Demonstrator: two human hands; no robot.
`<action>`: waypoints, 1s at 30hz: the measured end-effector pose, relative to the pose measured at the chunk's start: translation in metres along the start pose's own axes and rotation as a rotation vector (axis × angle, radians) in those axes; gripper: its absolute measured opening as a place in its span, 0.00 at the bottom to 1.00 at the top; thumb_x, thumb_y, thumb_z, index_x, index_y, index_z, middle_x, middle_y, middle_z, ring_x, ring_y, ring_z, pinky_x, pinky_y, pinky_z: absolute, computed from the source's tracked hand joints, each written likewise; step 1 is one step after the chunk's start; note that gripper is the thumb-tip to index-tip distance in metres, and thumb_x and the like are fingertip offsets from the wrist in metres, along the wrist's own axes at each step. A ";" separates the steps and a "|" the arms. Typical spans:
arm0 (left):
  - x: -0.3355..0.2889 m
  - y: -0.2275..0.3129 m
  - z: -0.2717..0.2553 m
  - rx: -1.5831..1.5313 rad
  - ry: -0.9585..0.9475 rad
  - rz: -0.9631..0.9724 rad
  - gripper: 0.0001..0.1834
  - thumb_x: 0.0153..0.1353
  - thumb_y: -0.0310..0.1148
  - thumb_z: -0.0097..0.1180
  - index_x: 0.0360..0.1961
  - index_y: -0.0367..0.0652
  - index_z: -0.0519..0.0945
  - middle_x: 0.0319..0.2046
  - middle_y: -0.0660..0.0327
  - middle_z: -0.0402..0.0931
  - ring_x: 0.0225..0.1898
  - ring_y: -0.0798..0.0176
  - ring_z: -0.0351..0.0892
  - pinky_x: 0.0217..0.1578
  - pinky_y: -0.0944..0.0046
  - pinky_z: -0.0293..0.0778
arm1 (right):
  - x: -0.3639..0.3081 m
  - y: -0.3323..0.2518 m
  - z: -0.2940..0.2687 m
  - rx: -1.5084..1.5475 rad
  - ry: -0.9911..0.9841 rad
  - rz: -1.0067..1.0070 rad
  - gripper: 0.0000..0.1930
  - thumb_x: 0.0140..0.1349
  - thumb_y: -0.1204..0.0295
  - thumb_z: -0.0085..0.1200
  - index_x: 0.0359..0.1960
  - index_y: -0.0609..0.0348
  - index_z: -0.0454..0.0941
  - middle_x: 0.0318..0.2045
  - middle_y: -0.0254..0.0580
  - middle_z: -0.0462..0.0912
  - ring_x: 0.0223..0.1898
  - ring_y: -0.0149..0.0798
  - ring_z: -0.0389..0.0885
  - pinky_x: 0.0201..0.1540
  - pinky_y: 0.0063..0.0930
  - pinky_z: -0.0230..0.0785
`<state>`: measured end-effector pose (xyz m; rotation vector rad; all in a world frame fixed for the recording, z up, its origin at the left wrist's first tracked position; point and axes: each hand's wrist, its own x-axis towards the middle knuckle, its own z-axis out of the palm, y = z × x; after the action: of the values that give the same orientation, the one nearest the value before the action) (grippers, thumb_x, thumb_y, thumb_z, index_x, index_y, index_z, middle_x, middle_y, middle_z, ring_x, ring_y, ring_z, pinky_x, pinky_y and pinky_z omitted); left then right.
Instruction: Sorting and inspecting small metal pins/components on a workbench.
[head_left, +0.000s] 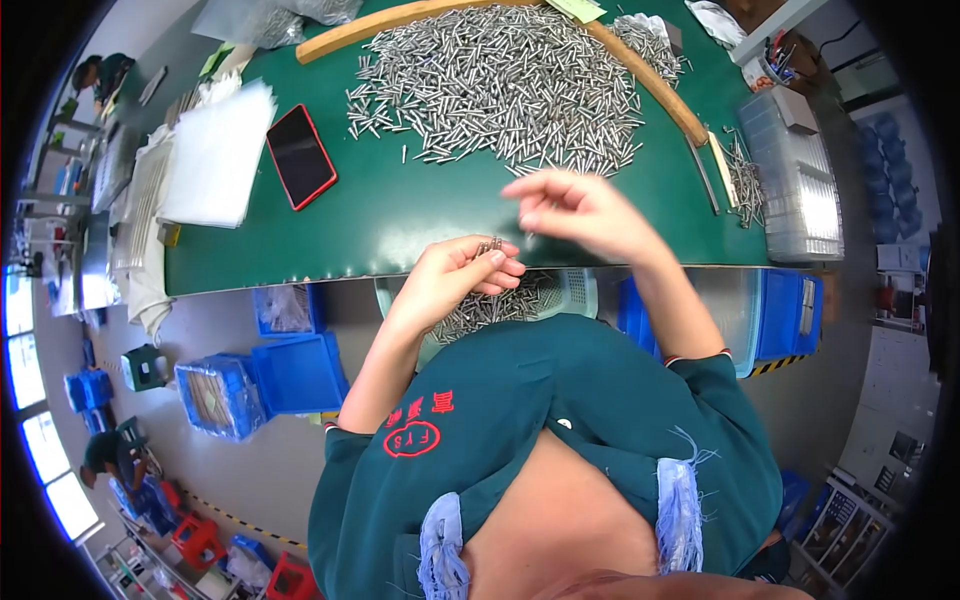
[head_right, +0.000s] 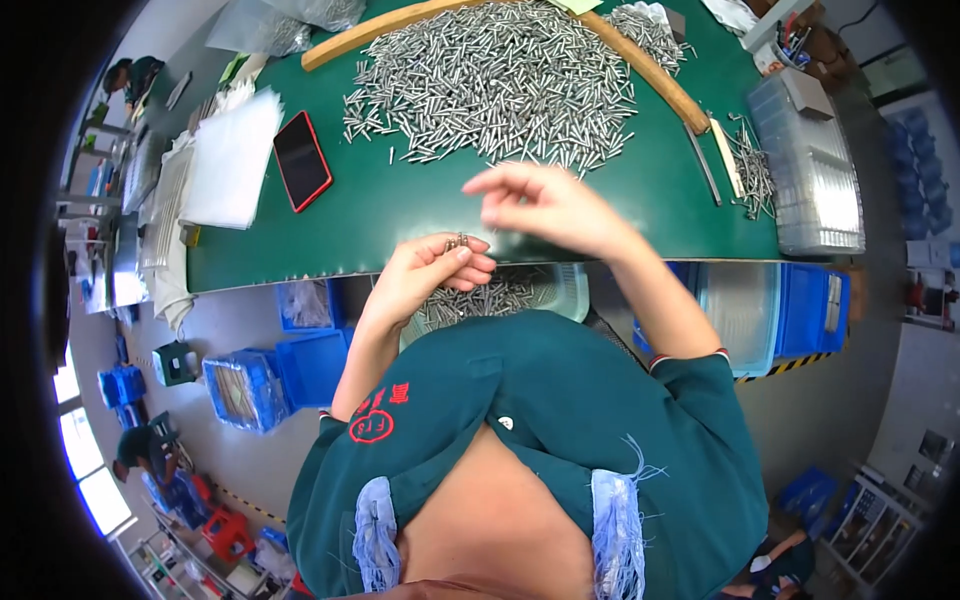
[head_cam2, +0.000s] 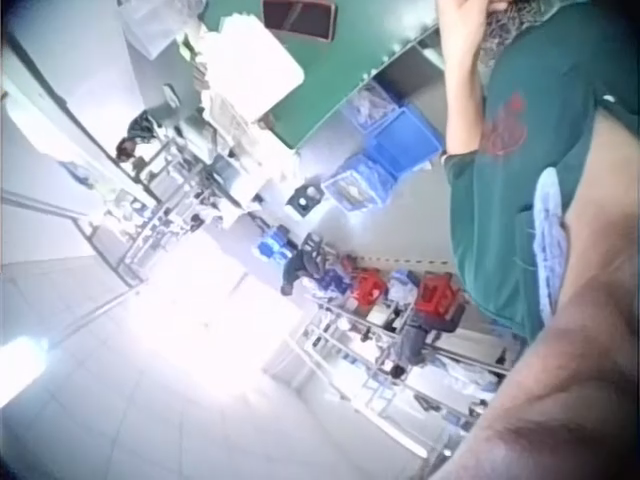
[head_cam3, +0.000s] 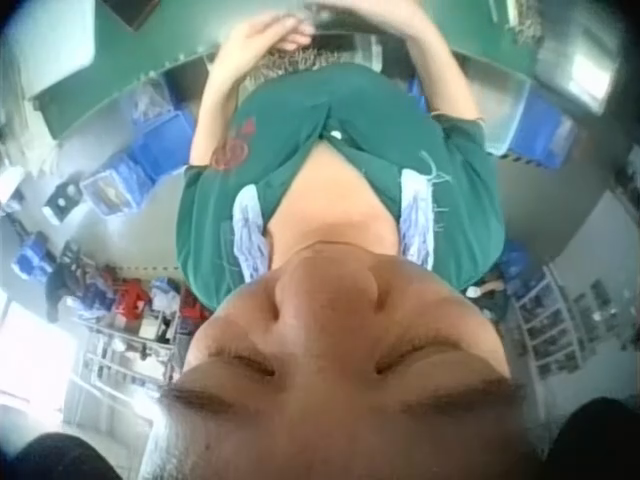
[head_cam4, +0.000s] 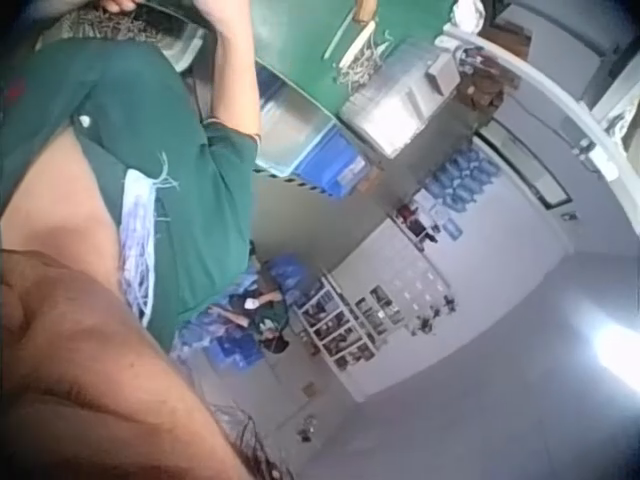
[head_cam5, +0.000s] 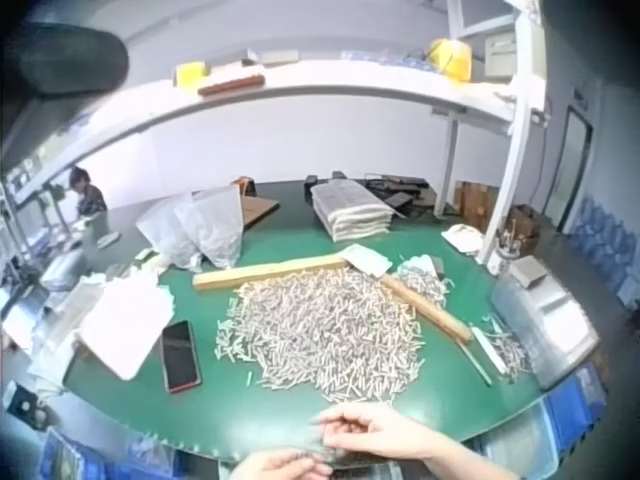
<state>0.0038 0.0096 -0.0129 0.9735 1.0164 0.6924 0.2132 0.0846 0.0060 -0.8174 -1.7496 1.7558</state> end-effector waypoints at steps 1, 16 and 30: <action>0.000 0.001 0.001 0.013 -0.013 0.000 0.15 0.68 0.33 0.45 0.48 0.32 0.75 0.39 0.54 0.80 0.40 0.64 0.81 0.40 0.69 0.76 | -0.002 0.008 0.010 0.047 -0.026 -0.010 0.15 0.60 0.72 0.55 0.49 0.58 0.76 0.33 0.31 0.79 0.37 0.25 0.76 0.42 0.21 0.70; 0.000 -0.003 0.002 0.092 0.024 0.032 0.13 0.64 0.29 0.50 0.46 0.32 0.76 0.37 0.57 0.80 0.36 0.69 0.81 0.36 0.71 0.77 | -0.011 0.003 0.038 -0.475 0.054 -0.165 0.08 0.58 0.71 0.55 0.39 0.54 0.81 0.33 0.39 0.80 0.33 0.38 0.81 0.36 0.28 0.73; -0.012 0.009 -0.011 0.052 -0.004 0.060 0.20 0.62 0.25 0.52 0.56 0.33 0.70 0.43 0.53 0.79 0.42 0.66 0.80 0.42 0.69 0.75 | -0.013 0.045 0.025 1.134 -0.011 0.324 0.08 0.64 0.69 0.52 0.41 0.59 0.75 0.34 0.36 0.78 0.31 0.25 0.72 0.26 0.14 0.65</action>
<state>-0.0109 0.0069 -0.0026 1.0537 1.0089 0.7165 0.2063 0.0572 -0.0389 -0.5543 -0.3913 2.4888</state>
